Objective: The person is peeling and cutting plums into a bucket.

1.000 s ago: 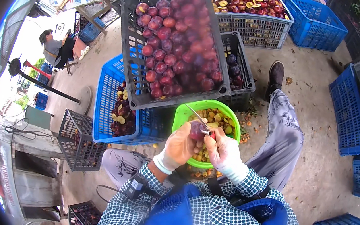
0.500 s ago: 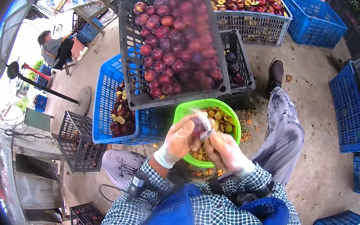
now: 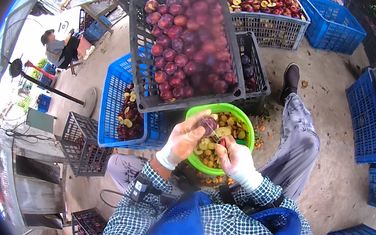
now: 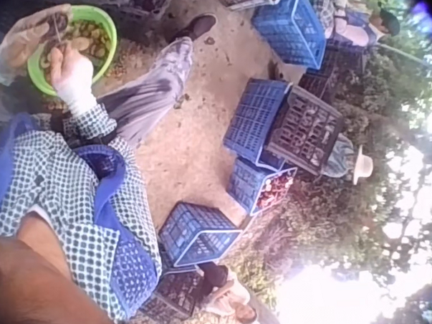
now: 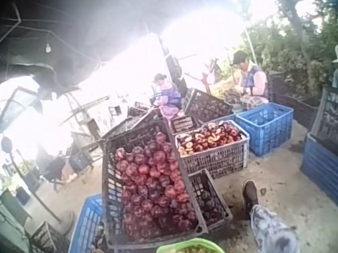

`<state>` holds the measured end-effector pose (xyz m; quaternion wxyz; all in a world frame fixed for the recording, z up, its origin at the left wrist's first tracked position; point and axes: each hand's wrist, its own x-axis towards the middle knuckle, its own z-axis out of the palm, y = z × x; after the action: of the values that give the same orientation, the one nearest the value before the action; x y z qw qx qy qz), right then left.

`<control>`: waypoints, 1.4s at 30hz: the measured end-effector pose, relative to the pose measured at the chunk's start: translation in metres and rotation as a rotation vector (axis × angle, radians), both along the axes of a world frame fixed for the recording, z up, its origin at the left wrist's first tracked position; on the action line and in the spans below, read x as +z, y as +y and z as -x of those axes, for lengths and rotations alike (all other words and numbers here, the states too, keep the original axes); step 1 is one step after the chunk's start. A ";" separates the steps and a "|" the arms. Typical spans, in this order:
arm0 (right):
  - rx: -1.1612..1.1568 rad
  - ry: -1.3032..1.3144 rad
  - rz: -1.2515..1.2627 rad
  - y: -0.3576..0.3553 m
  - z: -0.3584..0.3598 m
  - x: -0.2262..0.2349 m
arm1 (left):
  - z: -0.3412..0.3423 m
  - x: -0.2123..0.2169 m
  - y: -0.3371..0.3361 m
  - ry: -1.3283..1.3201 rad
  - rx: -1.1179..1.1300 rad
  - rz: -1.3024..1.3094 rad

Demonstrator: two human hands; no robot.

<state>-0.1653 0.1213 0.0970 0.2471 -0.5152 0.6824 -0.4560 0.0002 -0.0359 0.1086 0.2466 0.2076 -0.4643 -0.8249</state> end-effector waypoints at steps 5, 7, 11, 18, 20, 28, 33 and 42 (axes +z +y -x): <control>-0.030 0.039 0.027 -0.001 -0.007 -0.010 | 0.003 0.004 0.003 0.016 0.038 -0.034; -0.042 0.051 0.000 -0.005 -0.011 -0.018 | 0.008 0.002 0.007 0.002 0.046 -0.015; -0.054 0.076 -0.019 -0.011 -0.013 -0.027 | 0.019 0.001 0.022 0.019 0.091 -0.033; -0.111 0.118 0.036 -0.010 -0.015 -0.027 | 0.023 -0.013 0.023 0.050 0.058 -0.198; -0.115 0.109 0.049 -0.008 -0.013 -0.030 | 0.025 -0.002 0.023 -0.076 0.104 0.063; -0.118 0.219 0.099 -0.009 -0.011 -0.027 | 0.026 0.008 0.033 0.093 0.081 -0.122; -0.115 0.194 0.149 -0.003 -0.008 -0.026 | 0.025 0.021 0.040 -0.183 0.121 0.445; -0.089 0.174 0.115 0.000 -0.013 -0.025 | 0.020 0.014 0.039 -0.193 0.165 0.293</control>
<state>-0.1527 0.1211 0.0720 0.1362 -0.5353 0.6963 -0.4583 -0.0202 0.0029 0.1225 0.2953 0.2849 -0.5821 -0.7019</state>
